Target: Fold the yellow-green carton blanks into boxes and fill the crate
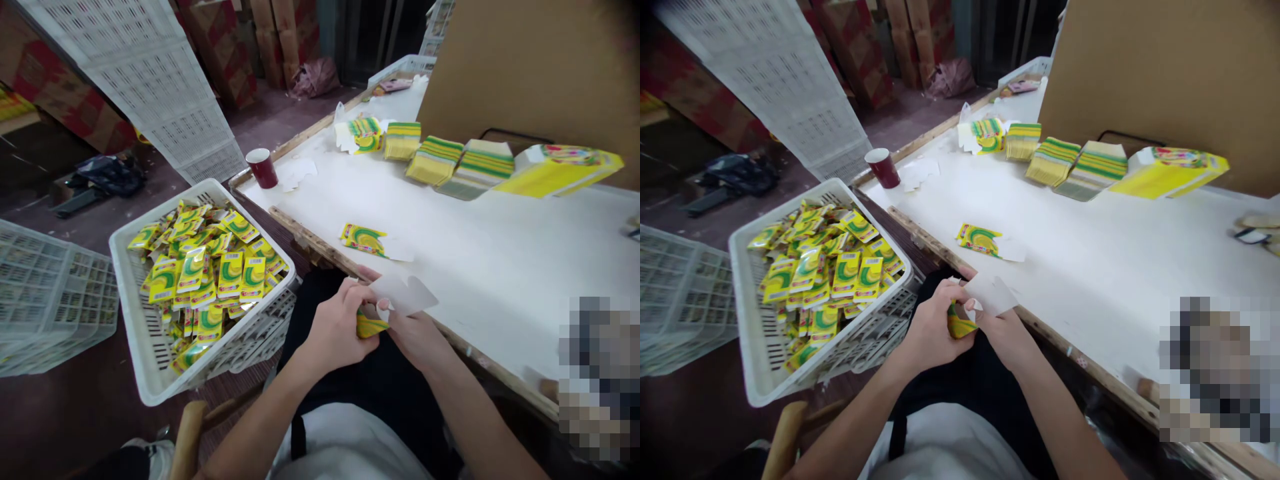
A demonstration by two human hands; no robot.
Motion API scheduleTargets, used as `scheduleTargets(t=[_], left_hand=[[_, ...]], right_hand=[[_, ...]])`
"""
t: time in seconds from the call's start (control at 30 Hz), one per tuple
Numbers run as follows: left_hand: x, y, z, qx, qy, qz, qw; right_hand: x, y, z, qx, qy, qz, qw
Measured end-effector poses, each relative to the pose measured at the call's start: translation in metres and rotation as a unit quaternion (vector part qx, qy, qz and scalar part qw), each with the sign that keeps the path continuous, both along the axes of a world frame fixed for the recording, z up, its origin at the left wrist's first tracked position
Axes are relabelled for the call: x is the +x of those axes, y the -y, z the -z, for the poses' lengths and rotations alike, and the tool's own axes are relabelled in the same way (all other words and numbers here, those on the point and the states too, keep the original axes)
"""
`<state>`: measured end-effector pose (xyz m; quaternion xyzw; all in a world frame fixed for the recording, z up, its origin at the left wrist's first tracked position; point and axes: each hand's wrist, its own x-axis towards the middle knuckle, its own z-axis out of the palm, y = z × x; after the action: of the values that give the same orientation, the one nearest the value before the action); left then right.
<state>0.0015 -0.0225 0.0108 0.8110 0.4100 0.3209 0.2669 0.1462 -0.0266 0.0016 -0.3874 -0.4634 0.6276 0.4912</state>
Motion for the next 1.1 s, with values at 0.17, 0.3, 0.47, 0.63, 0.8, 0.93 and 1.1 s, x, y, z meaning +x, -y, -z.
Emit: scheduleTargets(t=[0.17, 0.3, 0.47, 0.63, 0.8, 0.93, 1.1], left_hand=[[-0.001, -0.005, 0.004, -0.057, 0.008, -0.045, 0.997], [-0.001, -0.008, 0.007, -0.038, 0.054, -0.079, 0.995], [-0.010, -0.012, -0.002, -0.057, 0.041, -0.043, 0.997], [-0.013, -0.013, -0.009, -0.092, -0.028, 0.012, 0.995], [-0.011, -0.012, -0.008, -0.085, -0.057, 0.005, 0.995], [-0.014, -0.009, -0.004, -0.094, -0.064, 0.007, 0.993], [-0.014, -0.008, -0.003, -0.096, -0.050, 0.014, 0.994]], right_hand=[[0.001, 0.008, -0.004, 0.208, 0.237, 0.009, 0.949], [0.002, 0.009, -0.006, 0.306, 0.371, 0.029, 0.876], [0.015, 0.002, -0.013, 0.289, 0.401, -0.070, 0.866], [0.030, -0.004, -0.026, 0.258, 0.402, -0.170, 0.862], [0.019, 0.000, -0.016, 0.245, 0.390, -0.108, 0.881], [0.014, 0.002, -0.013, 0.226, 0.380, -0.119, 0.889], [0.023, -0.002, -0.022, 0.211, 0.352, -0.183, 0.893]])
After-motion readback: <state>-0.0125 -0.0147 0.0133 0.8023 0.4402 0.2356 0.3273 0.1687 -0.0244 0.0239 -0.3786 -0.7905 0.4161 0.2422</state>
